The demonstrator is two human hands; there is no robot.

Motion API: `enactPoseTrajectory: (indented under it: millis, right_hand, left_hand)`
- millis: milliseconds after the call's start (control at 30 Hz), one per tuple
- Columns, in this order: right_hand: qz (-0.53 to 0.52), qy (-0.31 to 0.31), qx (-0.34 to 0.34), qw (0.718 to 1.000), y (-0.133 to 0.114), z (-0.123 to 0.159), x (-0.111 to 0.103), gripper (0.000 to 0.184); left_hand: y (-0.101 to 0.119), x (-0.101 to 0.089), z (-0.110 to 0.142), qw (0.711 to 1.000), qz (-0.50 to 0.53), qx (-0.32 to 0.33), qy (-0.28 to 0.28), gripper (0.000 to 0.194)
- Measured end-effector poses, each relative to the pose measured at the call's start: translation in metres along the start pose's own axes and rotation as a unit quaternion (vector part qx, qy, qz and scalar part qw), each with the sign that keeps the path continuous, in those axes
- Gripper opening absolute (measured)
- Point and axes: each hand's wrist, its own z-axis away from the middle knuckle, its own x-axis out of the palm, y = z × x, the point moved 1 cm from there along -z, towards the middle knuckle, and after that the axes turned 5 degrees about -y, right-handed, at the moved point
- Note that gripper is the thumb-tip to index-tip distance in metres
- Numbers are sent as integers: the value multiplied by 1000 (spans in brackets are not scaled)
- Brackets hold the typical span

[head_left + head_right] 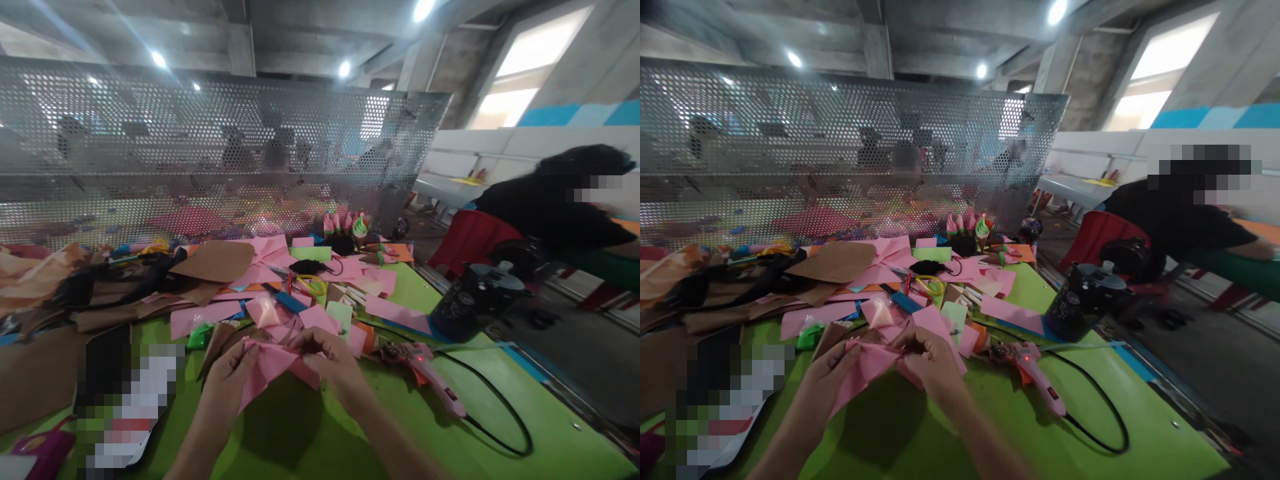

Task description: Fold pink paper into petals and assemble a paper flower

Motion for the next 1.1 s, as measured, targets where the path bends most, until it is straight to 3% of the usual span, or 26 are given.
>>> enactPoseTrajectory:
  millis: [167, 400, 667, 800, 933, 1100]
  right_hand:
    - [-23, -39, 25, 999, -2, 2, 5, 18]
    - [54, -9, 50, 997, 17, 0, 10, 27]
    - [30, -8, 85, 996, 14, -2, 7, 23]
    - [8, -4, 116, 993, 17, -4, 3, 27]
    - [31, 13, 77, 996, 16, -5, -2, 21]
    - [37, 15, 54, 998, 8, -4, -3, 18]
  left_hand:
    - [-2, 4, 0, 989, -119, 78, -27, 29]
    - [-4, 14, 2, 982, -131, 96, -93, 29]
    - [0, 9, -2, 986, -120, 107, -44, 27]
    - [2, 3, -2, 997, -64, 46, -1, 29]
    - [7, -1, -2, 999, -9, 30, -21, 30]
    - [7, -1, -1, 998, -42, 42, -8, 35]
